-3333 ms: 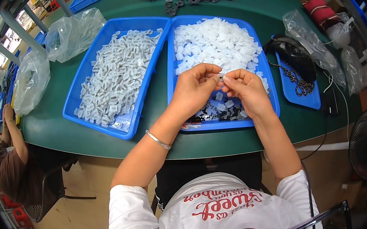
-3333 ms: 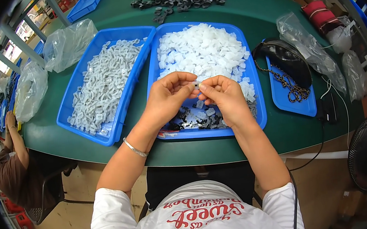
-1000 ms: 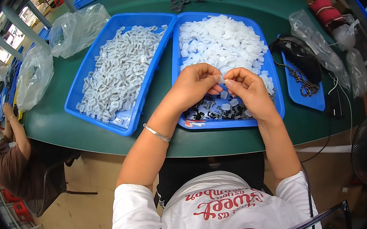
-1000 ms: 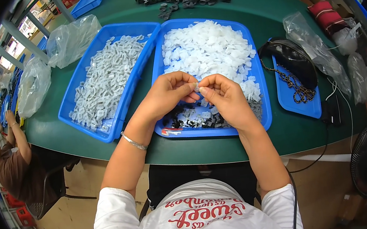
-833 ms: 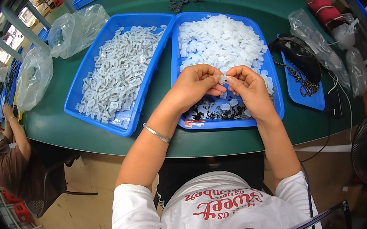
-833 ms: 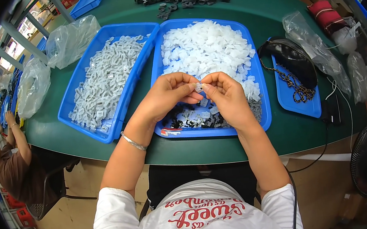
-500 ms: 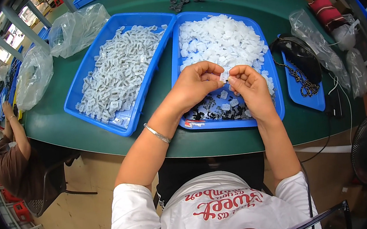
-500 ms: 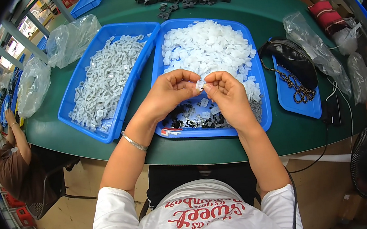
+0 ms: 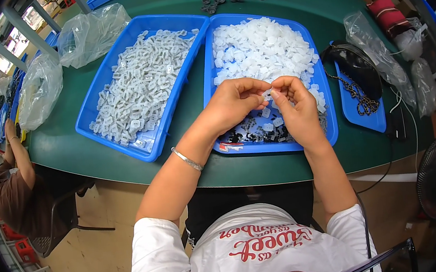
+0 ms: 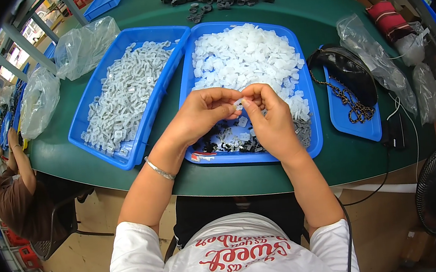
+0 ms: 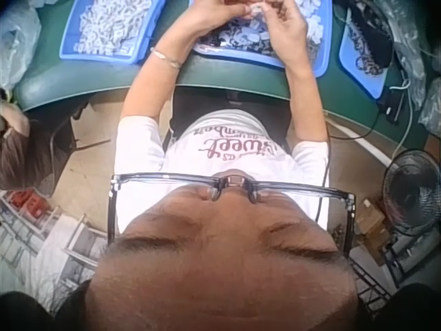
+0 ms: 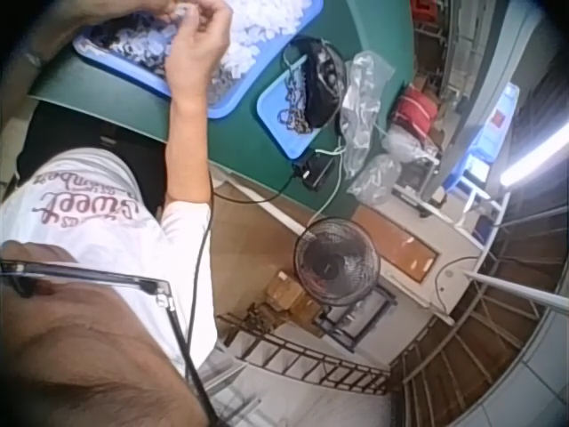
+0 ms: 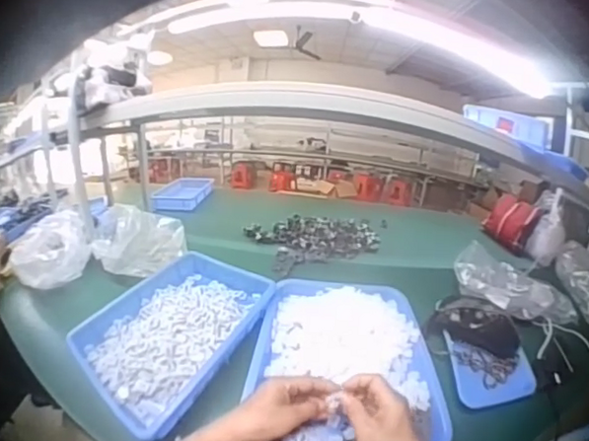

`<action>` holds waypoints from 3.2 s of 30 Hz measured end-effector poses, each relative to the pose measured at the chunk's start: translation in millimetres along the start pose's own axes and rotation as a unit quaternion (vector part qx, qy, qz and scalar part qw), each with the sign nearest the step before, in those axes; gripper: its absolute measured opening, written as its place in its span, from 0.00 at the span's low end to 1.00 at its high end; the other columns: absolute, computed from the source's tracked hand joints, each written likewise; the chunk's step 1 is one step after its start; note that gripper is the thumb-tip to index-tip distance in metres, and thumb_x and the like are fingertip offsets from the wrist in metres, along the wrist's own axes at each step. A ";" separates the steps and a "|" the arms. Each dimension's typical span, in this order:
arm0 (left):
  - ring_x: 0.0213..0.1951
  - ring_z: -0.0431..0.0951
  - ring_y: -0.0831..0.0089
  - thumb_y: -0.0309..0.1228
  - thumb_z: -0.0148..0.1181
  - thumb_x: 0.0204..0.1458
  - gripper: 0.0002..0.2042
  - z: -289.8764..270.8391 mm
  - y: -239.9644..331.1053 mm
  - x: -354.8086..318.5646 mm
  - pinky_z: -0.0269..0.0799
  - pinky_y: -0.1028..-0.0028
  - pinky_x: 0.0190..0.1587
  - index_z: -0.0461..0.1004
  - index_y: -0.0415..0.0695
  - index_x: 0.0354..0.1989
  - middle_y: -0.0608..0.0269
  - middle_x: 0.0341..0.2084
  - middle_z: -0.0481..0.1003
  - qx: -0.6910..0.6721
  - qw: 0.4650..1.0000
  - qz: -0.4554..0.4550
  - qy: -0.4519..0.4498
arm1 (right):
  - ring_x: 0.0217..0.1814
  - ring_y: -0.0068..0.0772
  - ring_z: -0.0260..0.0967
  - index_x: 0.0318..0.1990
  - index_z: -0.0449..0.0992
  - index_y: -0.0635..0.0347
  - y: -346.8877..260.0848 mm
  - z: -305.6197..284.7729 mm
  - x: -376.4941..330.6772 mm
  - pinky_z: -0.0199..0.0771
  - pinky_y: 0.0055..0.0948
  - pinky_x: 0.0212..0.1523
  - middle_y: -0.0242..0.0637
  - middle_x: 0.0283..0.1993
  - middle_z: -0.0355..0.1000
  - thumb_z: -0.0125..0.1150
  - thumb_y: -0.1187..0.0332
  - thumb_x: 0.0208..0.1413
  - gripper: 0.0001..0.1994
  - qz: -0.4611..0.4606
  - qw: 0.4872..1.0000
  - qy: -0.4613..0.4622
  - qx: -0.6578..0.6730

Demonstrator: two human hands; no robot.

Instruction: The person sorts and assembles small plastic clips and rubber rings into blue plastic trays by hand.

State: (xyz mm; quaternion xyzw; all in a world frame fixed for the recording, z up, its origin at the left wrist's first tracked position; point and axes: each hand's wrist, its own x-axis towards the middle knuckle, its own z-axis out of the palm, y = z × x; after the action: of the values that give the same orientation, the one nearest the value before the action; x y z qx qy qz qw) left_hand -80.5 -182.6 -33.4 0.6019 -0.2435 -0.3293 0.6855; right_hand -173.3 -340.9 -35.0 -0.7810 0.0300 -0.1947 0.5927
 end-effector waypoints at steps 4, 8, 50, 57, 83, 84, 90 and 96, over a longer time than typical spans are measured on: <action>0.43 0.80 0.74 0.18 0.56 0.56 0.14 -1.0 0.6 -0.2 0.77 0.76 0.49 0.74 0.30 0.51 0.54 0.40 0.79 0.000 1.000 0.009 -0.002 | 0.33 0.24 0.72 0.44 0.72 0.66 -0.7 1.9 0.8 0.73 0.24 0.37 0.38 0.36 0.75 0.58 0.76 0.61 0.06 -0.089 0.990 0.003 -0.106; 0.42 0.80 0.74 0.18 0.58 0.55 0.15 0.1 -2.0 1.0 0.77 0.76 0.49 0.74 0.29 0.51 0.54 0.41 0.79 -0.041 0.999 0.004 0.000 | 0.32 0.26 0.73 0.43 0.72 0.65 -2.1 2.5 0.9 0.74 0.26 0.35 0.39 0.36 0.75 0.58 0.76 0.60 0.06 -0.104 0.986 -0.005 -0.133; 0.33 0.77 0.79 0.24 0.66 0.53 0.11 10.2 2.1 -1.4 0.74 0.78 0.39 0.76 0.35 0.43 0.63 0.31 0.78 -0.021 0.999 0.010 0.023 | 0.33 0.41 0.74 0.31 0.77 0.62 -27.1 -94.9 -37.0 0.71 0.36 0.35 0.40 0.30 0.75 0.67 0.73 0.47 0.06 0.072 0.888 -0.157 -0.425; 0.37 0.81 0.75 0.23 0.64 0.55 0.11 9.3 1.2 -0.8 0.78 0.77 0.44 0.77 0.33 0.45 0.60 0.34 0.79 -0.088 0.995 -0.037 -0.030 | 0.28 0.22 0.64 0.32 0.73 0.64 -31.9 -99.9 -33.3 0.66 0.26 0.32 0.33 0.28 0.70 0.65 0.75 0.52 0.06 0.099 0.934 -0.119 -0.322; 0.34 0.81 0.76 0.22 0.61 0.57 0.07 12.3 -5.0 1.7 0.79 0.80 0.39 0.74 0.31 0.41 0.58 0.32 0.79 -0.042 0.999 0.006 -0.015 | 0.38 0.18 0.73 0.45 0.72 0.65 -4.1 -28.3 5.3 0.74 0.18 0.38 0.33 0.38 0.74 0.58 0.75 0.62 0.06 0.102 0.981 -0.111 0.125; 0.34 0.81 0.76 0.21 0.61 0.57 0.07 11.3 -5.2 1.9 0.79 0.79 0.39 0.74 0.31 0.42 0.57 0.33 0.79 -0.061 0.998 0.008 -0.018 | 0.38 0.18 0.73 0.45 0.72 0.65 -4.1 -28.2 5.5 0.74 0.18 0.38 0.33 0.38 0.74 0.58 0.75 0.62 0.06 0.102 0.981 -0.111 0.126; 0.35 0.81 0.74 0.20 0.59 0.57 0.09 11.8 -2.1 1.6 0.80 0.78 0.41 0.74 0.31 0.45 0.55 0.34 0.79 -0.094 0.995 -0.017 -0.023 | 0.38 0.19 0.73 0.45 0.72 0.65 -2.3 -28.3 5.1 0.74 0.18 0.38 0.33 0.38 0.74 0.58 0.74 0.62 0.07 0.104 0.981 -0.096 0.135; 0.36 0.81 0.75 0.20 0.57 0.58 0.09 11.3 0.1 0.2 0.79 0.78 0.42 0.74 0.31 0.46 0.56 0.35 0.79 -0.079 0.996 -0.027 -0.031 | 0.37 0.19 0.73 0.45 0.72 0.65 -1.5 -28.6 2.8 0.74 0.19 0.38 0.33 0.38 0.73 0.58 0.75 0.62 0.06 0.109 0.982 -0.091 0.122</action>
State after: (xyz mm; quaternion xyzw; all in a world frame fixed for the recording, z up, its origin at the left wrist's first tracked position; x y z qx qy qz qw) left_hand -88.7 -190.3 -31.6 0.5418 -0.2217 -0.3841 0.7140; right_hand -180.7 -367.4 -26.4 -0.7096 0.0367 -0.0589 0.7011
